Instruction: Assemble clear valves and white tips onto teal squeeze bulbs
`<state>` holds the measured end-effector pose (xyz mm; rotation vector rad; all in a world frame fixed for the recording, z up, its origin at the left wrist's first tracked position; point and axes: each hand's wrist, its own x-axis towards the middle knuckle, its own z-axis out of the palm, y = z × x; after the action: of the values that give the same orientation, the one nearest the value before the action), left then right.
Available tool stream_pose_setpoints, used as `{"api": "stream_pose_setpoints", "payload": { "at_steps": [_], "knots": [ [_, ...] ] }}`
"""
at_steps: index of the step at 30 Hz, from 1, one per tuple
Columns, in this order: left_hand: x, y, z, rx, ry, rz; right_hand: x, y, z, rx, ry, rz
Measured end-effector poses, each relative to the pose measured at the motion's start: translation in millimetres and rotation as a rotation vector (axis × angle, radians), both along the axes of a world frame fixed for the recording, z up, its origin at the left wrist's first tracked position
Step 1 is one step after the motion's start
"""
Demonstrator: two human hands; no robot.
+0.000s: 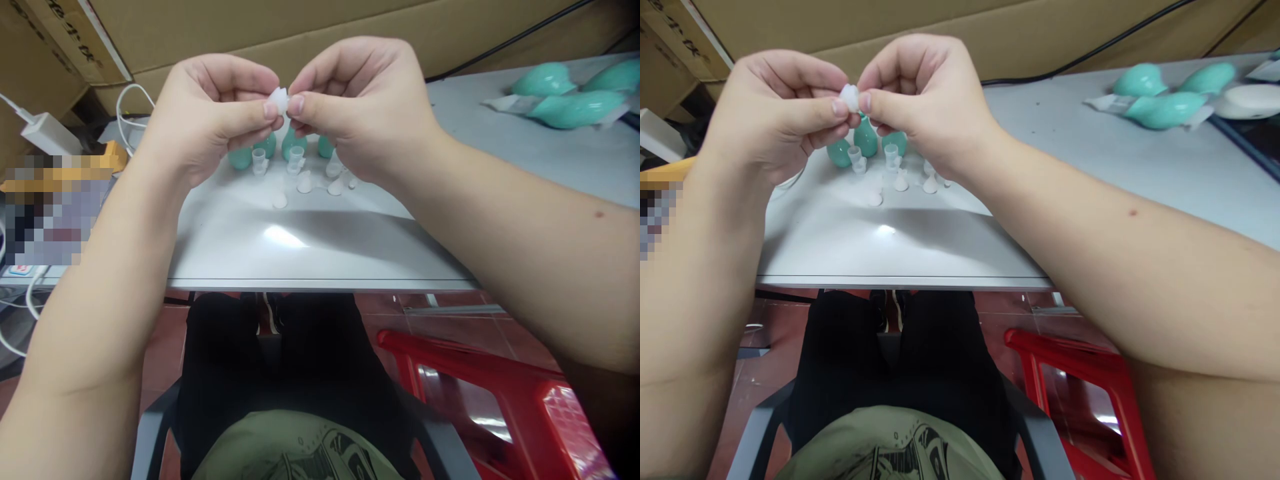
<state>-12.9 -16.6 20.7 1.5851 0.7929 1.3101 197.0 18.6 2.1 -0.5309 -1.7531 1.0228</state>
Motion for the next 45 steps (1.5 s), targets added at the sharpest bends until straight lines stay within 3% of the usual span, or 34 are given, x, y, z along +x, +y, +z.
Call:
{"api": "stream_pose_setpoints", "payload": {
  "at_steps": [12, 18, 28, 36, 45],
  "knots": [
    [-2, 3, -0.3, 0.014, 0.012, -0.006, -4, -1, -2.1, 0.006, 0.044, -0.001],
    [-4, 8, -2.5, 0.031, -0.014, -0.043, -8, 9, -5.7, -0.003, 0.172, 0.126],
    [-3, 5, 0.3, 0.026, -0.033, -0.088, -10, 5, -7.6, -0.031, 0.263, 0.165],
    [-3, 5, 1.2, 0.075, 0.004, -0.102, -3, 7, -7.3, -0.168, 0.216, 0.284],
    [-2, -4, 8.7, 0.075, 0.118, -0.081, 1, 8, -6.9, -0.191, 0.179, 0.348]
  ]
}}
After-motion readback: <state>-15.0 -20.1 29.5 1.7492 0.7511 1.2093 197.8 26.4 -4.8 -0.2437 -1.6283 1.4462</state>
